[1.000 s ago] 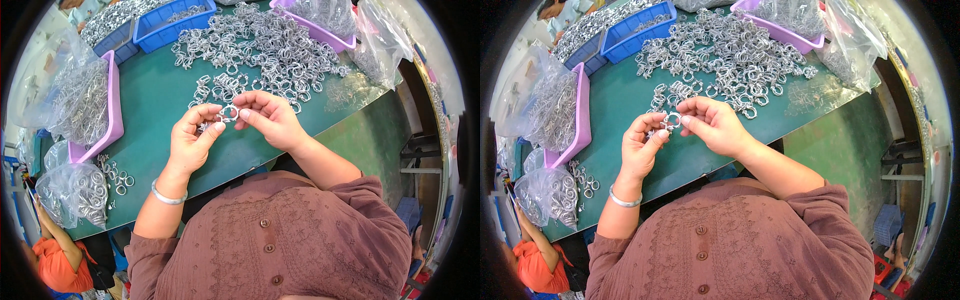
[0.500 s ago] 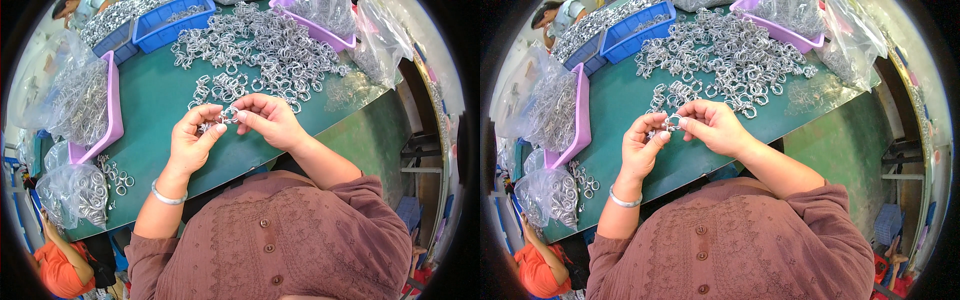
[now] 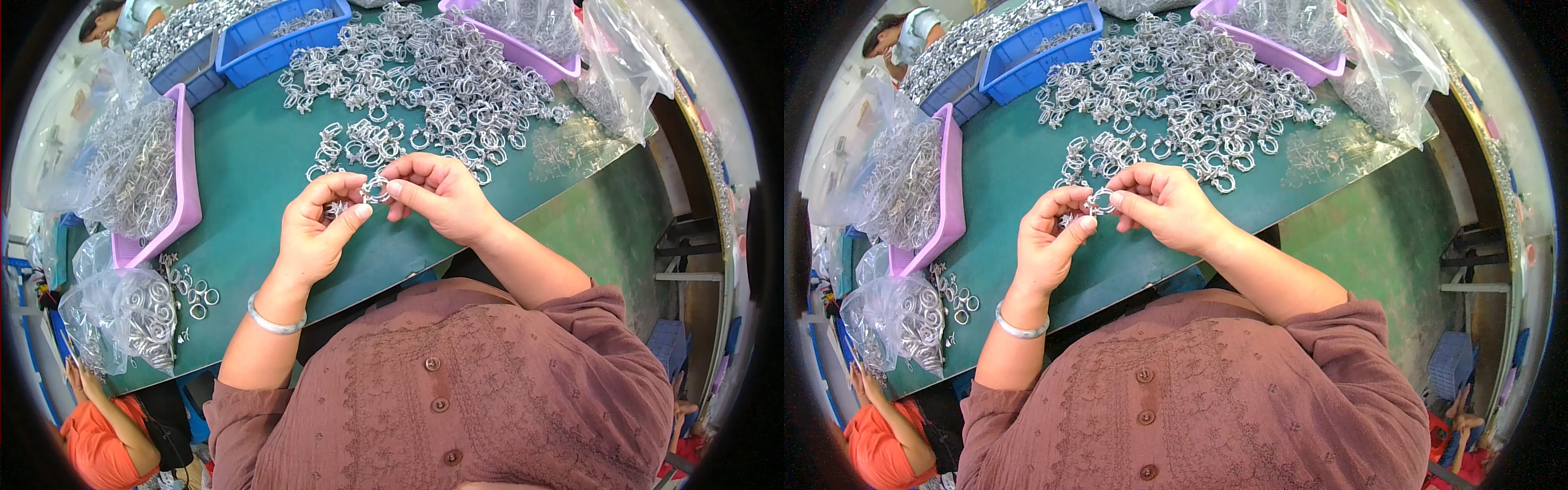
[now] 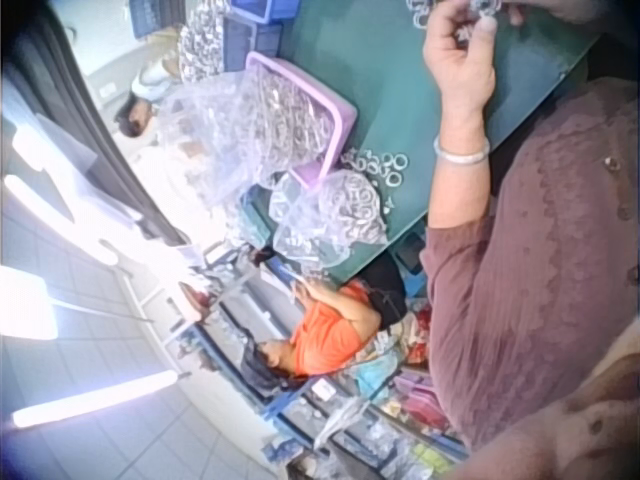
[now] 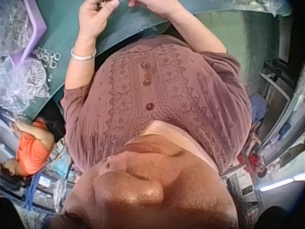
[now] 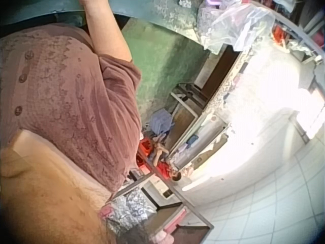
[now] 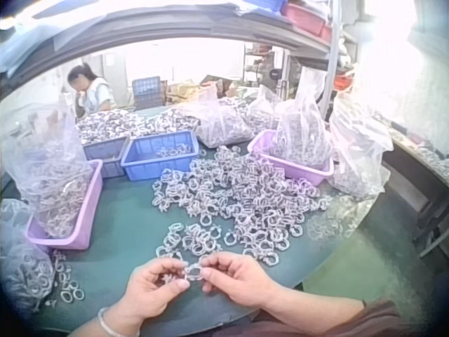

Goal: The person assembles metal clamp components by picking them up from the table and joining them together by hand.

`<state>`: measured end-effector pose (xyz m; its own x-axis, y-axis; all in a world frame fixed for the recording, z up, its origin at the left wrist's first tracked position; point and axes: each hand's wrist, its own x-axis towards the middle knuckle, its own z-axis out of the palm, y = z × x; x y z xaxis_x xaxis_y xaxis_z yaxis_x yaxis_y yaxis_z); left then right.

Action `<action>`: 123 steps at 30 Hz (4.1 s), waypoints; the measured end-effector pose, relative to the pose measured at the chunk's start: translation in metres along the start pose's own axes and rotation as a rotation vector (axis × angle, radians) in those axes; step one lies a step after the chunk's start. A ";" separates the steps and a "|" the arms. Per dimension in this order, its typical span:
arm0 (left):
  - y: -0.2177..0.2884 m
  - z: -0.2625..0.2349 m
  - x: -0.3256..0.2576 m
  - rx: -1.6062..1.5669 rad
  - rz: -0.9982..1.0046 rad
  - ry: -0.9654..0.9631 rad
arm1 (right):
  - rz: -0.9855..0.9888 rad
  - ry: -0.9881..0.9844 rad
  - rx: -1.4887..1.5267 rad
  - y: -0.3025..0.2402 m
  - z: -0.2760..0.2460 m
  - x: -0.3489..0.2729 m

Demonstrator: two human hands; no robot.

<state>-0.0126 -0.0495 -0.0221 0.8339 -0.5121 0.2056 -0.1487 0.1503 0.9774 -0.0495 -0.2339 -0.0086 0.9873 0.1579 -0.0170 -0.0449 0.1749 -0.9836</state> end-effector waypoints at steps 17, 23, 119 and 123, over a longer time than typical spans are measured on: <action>-0.001 0.000 0.000 -0.027 -0.037 -0.001 | -0.068 -0.006 0.025 0.003 -0.001 0.000; -0.001 0.001 0.000 -0.017 -0.022 0.004 | -0.066 -0.009 0.019 0.004 -0.002 0.000; 0.001 -0.002 0.001 0.083 0.037 -0.035 | -0.528 0.039 -0.461 0.009 -0.003 -0.006; 0.002 -0.004 0.001 0.097 0.025 -0.075 | -0.456 0.003 -0.475 0.007 -0.006 -0.010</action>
<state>-0.0099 -0.0463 -0.0196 0.7878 -0.5717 0.2293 -0.2226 0.0829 0.9714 -0.0590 -0.2405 -0.0169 0.8917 0.1668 0.4208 0.4499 -0.2240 -0.8645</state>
